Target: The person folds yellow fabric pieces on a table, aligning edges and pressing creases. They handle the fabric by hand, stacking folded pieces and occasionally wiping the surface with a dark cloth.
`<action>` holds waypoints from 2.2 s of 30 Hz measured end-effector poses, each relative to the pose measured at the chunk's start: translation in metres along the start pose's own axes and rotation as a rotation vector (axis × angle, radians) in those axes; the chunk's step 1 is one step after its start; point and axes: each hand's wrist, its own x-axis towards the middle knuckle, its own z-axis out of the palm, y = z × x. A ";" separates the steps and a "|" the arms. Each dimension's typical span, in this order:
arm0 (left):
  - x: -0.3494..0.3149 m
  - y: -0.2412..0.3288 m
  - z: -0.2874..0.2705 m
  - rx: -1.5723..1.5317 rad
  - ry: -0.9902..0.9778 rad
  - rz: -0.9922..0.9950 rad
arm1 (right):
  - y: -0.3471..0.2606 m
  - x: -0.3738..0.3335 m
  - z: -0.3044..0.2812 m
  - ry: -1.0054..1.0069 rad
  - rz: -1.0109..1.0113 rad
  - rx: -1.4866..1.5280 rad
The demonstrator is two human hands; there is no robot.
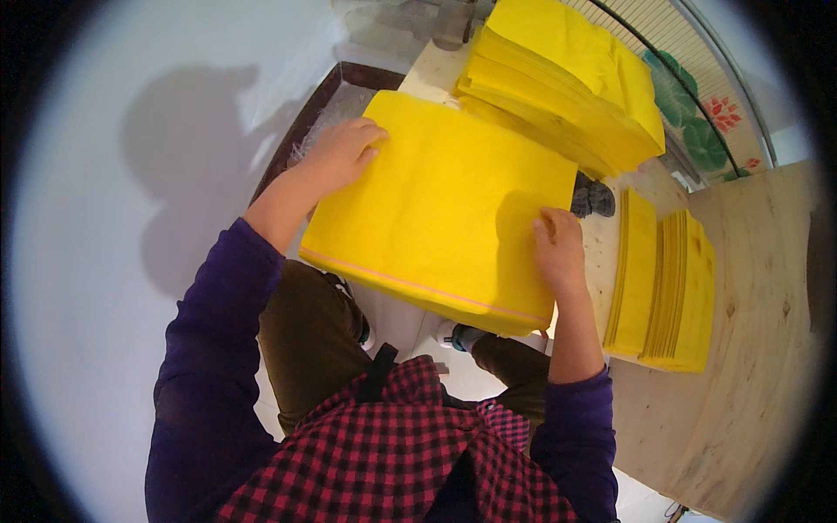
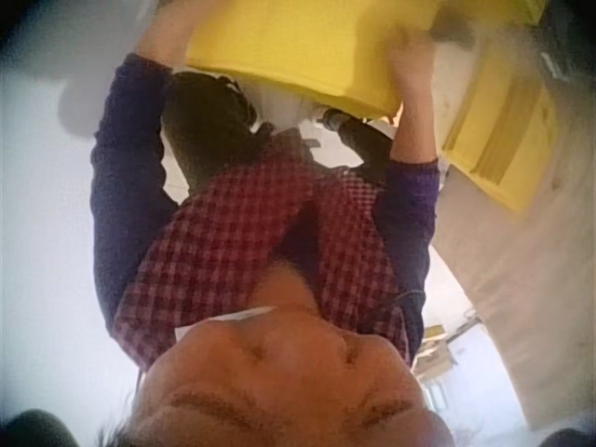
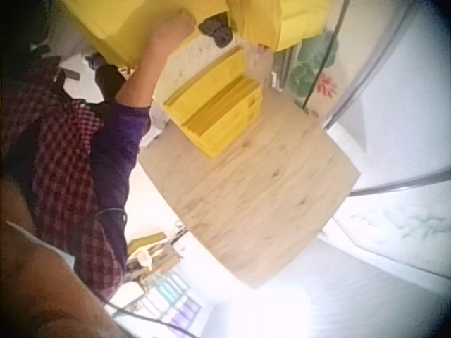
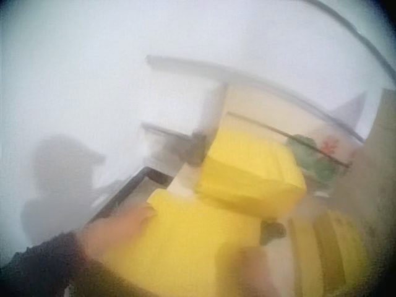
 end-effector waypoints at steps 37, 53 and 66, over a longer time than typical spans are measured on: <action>-0.030 0.049 -0.010 -0.055 -0.143 0.013 | -0.002 -0.032 -0.014 -0.146 -0.073 0.093; -0.022 0.048 -0.010 -0.049 -0.108 0.039 | 0.004 -0.017 -0.007 -0.056 -0.035 0.025; -0.042 0.047 -0.018 -0.099 -0.155 -0.011 | 0.000 -0.009 -0.007 -0.058 -0.059 -0.004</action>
